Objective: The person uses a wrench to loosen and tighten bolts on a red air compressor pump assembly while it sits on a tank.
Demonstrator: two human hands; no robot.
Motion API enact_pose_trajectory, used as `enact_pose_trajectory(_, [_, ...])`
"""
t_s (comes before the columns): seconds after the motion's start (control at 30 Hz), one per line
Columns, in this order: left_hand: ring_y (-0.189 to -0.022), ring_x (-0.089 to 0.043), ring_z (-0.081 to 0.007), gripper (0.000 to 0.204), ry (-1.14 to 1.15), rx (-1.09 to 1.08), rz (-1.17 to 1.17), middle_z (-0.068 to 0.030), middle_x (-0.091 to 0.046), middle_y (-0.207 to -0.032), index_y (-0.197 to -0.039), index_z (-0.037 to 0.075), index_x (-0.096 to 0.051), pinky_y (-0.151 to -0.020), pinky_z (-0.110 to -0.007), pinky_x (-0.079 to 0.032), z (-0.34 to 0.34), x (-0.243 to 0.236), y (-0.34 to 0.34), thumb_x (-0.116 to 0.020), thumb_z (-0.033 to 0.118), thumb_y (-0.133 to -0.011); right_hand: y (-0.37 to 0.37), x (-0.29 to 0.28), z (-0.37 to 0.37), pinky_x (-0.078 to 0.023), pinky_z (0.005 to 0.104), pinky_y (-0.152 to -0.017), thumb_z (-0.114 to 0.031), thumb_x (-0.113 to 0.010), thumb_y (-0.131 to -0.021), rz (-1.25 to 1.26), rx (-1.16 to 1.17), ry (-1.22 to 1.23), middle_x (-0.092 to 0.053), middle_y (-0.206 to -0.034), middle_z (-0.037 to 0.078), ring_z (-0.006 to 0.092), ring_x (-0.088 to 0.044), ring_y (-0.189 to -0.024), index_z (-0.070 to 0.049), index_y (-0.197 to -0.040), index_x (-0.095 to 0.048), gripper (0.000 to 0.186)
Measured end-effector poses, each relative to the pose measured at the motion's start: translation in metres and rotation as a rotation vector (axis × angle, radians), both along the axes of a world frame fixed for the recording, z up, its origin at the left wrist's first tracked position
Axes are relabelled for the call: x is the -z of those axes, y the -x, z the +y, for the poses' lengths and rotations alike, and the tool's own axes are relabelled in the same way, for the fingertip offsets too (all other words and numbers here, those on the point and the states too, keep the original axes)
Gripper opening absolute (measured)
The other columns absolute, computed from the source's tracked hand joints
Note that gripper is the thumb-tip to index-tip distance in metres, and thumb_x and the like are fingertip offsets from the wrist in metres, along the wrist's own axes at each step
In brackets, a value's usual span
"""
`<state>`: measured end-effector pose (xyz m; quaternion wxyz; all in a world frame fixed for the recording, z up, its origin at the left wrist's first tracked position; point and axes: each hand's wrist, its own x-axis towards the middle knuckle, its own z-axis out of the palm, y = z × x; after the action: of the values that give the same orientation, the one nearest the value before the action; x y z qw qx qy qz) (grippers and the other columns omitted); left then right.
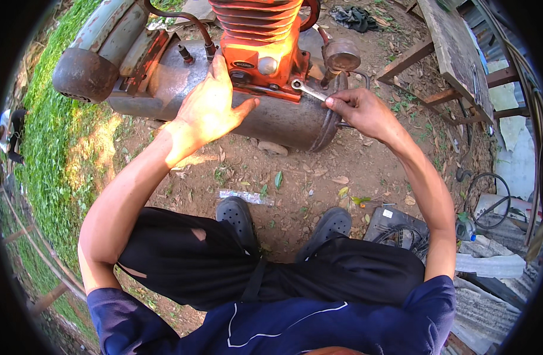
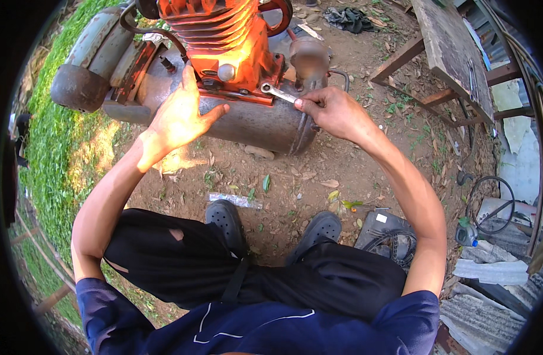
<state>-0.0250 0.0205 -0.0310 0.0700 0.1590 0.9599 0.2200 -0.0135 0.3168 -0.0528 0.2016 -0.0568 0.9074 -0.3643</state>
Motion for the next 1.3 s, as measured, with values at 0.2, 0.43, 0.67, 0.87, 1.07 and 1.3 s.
enact_pose_trajectory(0.2, [-0.119,-0.053,-0.0473,0.102,-0.004,0.006,0.019,-0.0369,-0.051,-0.128,-0.145,-0.012,-0.003,-0.101,-0.045,-0.042,0.0,0.0,0.0,-0.07,0.034,-0.084,-0.003,0.016,0.002,-0.044,0.0324,-0.059,-0.037,-0.061,-0.095,-0.001,0.016,0.083,-0.06,-0.065,0.005,0.0123,-0.055,-0.061,-0.003,-0.104,-0.072,0.037])
enact_pose_trajectory(0.43, [-0.119,-0.053,-0.0474,0.1,-0.014,-0.003,-0.012,-0.0368,-0.05,-0.128,-0.144,-0.012,-0.006,-0.101,-0.045,-0.043,0.002,-0.003,-0.001,-0.071,0.034,-0.084,-0.013,0.004,-0.008,-0.045,0.0334,-0.054,-0.036,-0.057,-0.097,0.046,-0.035,0.029,-0.058,-0.063,0.008,0.0144,-0.056,-0.056,-0.003,-0.107,-0.07,0.036])
enact_pose_trajectory(0.67, [-0.121,-0.051,-0.0473,0.099,-0.016,0.021,0.067,-0.0374,-0.048,-0.13,-0.143,-0.012,-0.008,-0.102,-0.046,-0.042,0.001,0.004,0.0,-0.072,0.034,-0.083,-0.015,-0.009,-0.014,-0.036,0.0231,-0.032,-0.034,-0.047,-0.103,-0.306,0.05,0.176,-0.048,-0.055,-0.001,0.007,-0.048,-0.037,-0.003,-0.111,-0.065,0.037])
enact_pose_trajectory(0.87, [-0.119,-0.052,-0.0479,0.096,-0.021,0.014,0.08,-0.0368,-0.049,-0.129,-0.142,-0.011,-0.011,-0.101,-0.046,-0.043,0.004,0.006,-0.001,-0.073,0.031,-0.083,-0.027,-0.004,-0.026,-0.043,0.026,-0.032,-0.032,-0.042,-0.104,-0.374,0.073,0.298,-0.049,-0.055,0.001,0.0097,-0.051,-0.038,0.002,-0.109,-0.059,0.039])
enact_pose_trajectory(1.07, [-0.118,-0.053,-0.0475,0.095,0.013,-0.026,-0.023,-0.0368,-0.048,-0.13,-0.141,-0.013,-0.009,-0.101,-0.046,-0.043,0.007,0.003,0.002,-0.072,0.031,-0.084,-0.03,0.005,-0.029,-0.044,0.0276,-0.032,-0.032,-0.038,-0.105,-0.51,0.139,0.487,-0.049,-0.054,0.002,0.0121,-0.05,-0.036,0.005,-0.106,-0.055,0.041])
enact_pose_trajectory(1.3, [-0.124,-0.051,-0.0417,0.089,-0.085,-0.037,0.078,-0.0308,-0.048,-0.132,-0.138,-0.008,-0.019,-0.104,-0.044,-0.041,-0.003,0.016,0.007,-0.075,0.032,-0.083,-0.033,0.015,-0.026,-0.047,0.0276,-0.037,-0.04,-0.033,-0.106,-0.63,0.079,0.69,-0.053,-0.06,0.005,0.013,-0.054,-0.043,0.002,-0.112,-0.052,0.047])
